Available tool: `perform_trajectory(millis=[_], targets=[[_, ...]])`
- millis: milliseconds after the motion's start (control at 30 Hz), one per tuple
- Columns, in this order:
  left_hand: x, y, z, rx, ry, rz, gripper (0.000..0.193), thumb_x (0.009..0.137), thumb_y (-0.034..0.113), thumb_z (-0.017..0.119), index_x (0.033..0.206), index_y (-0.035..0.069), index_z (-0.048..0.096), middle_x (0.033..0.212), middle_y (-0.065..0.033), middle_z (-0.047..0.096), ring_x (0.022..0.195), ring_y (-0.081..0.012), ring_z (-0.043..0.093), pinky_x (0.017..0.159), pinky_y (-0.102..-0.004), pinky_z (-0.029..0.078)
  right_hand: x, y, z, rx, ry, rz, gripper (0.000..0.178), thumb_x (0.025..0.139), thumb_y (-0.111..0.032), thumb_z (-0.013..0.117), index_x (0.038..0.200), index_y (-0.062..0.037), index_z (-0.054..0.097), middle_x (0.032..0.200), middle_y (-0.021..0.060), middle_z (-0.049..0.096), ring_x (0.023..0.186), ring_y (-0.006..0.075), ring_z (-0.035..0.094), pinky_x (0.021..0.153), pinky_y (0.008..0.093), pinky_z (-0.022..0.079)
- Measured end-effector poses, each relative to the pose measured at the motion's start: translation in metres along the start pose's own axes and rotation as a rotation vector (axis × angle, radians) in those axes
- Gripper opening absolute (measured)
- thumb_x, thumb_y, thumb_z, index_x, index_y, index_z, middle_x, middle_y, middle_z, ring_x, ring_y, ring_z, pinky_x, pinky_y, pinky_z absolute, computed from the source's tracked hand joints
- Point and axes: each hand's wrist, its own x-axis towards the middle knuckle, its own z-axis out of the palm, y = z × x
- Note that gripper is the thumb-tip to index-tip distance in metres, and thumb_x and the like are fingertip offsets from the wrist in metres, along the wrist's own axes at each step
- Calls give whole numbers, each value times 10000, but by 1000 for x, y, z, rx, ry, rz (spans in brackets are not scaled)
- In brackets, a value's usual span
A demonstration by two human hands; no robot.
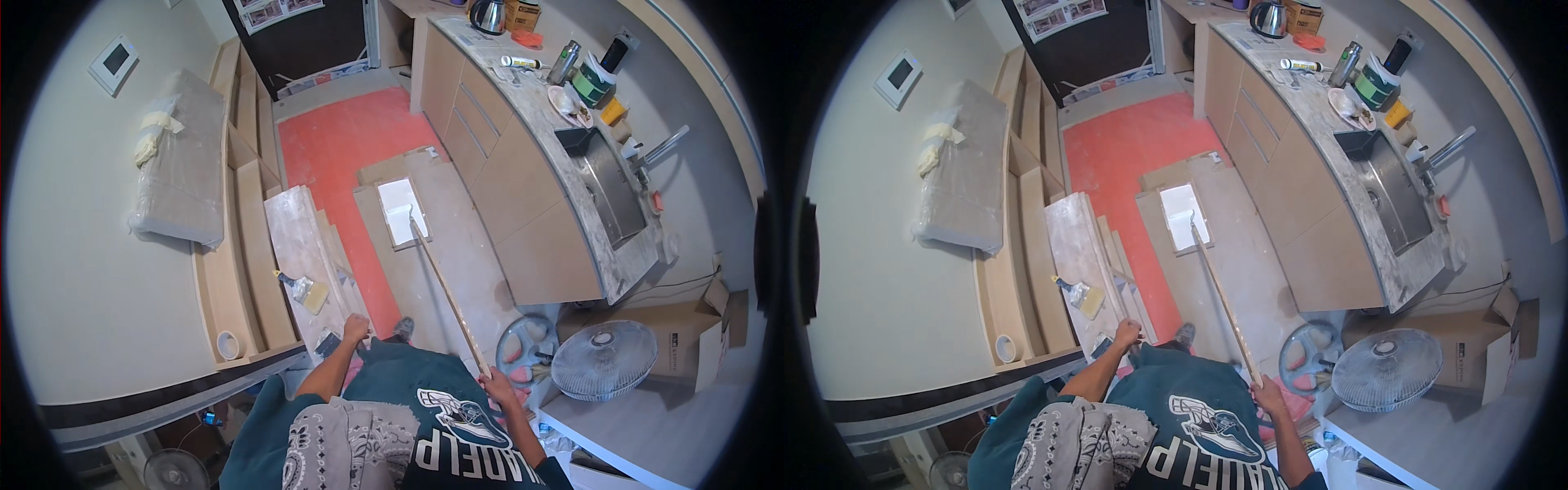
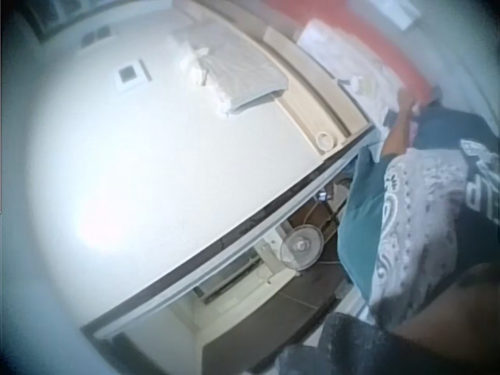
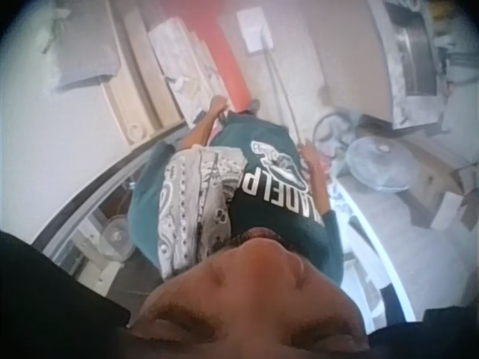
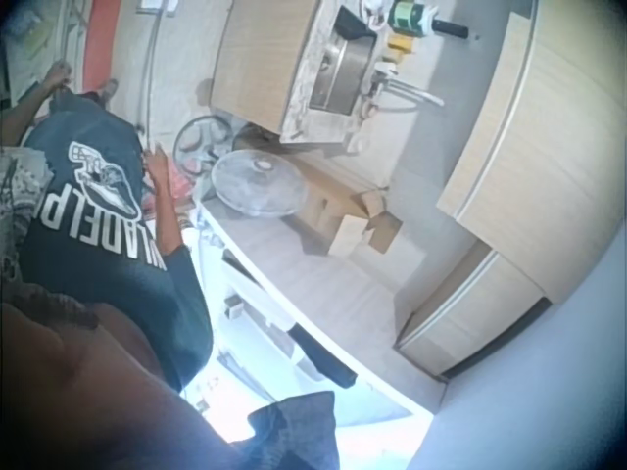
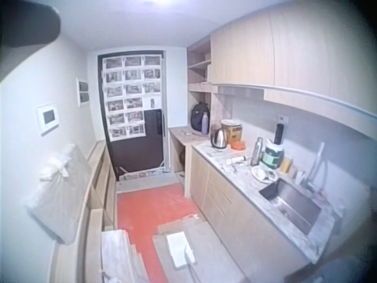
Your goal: The person paints the ceiling of a kitchen using a long-handled roller. They repeatedly dip the roller into a paint tray on the floor and apply white paint to the ceiling surface in long strokes. The person moves around the room to cover different sections of the ceiling.
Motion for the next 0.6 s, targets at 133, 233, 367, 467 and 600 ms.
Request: perform_trajectory(millis=[133,233,367,467,600], targets=[[-10,-2,-3,-17,-13,-48,226,891,146,583,1043,-20,573,874,-146,663,676,-234,712,520,-364,577,30,-7,17,-335,231,-309,532,943,-204,560,1435,-41,439,838,181,696,777,304,703,736,418,545],[-16,-3,-6,-34,38,-52,224,883,131,584,1047,-22,576,864,-153,671,689,-237,718,527,-364,580,46,-24,18,-331,206,-327,579,941,-207,551,1481,-62,399,838,185,695,746,304,699,717,423,549],[-15,-17,-8,-11,67,-75,238,877,122,592,1062,-26,565,840,-154,671,686,-242,720,529,-364,579,77,-27,15,-299,227,-366,574,950,-205,545,1489,-77,395,790,156,680,618,268,666,590,396,545],[-17,-22,-9,-18,78,-78,256,875,125,597,1077,-28,561,841,-152,672,677,-244,720,533,-360,578,91,-38,11,-166,150,-240,566,961,-203,539,1492,-79,385,749,133,662,548,245,633,502,364,524],[-23,-24,-10,-6,59,-68,161,913,129,539,1019,9,555,791,-111,626,660,-213,683,533,-341,561,86,-23,9,-258,167,-248,564,973,-213,536,1495,-81,370,742,135,658,537,245,631,487,360,524]])
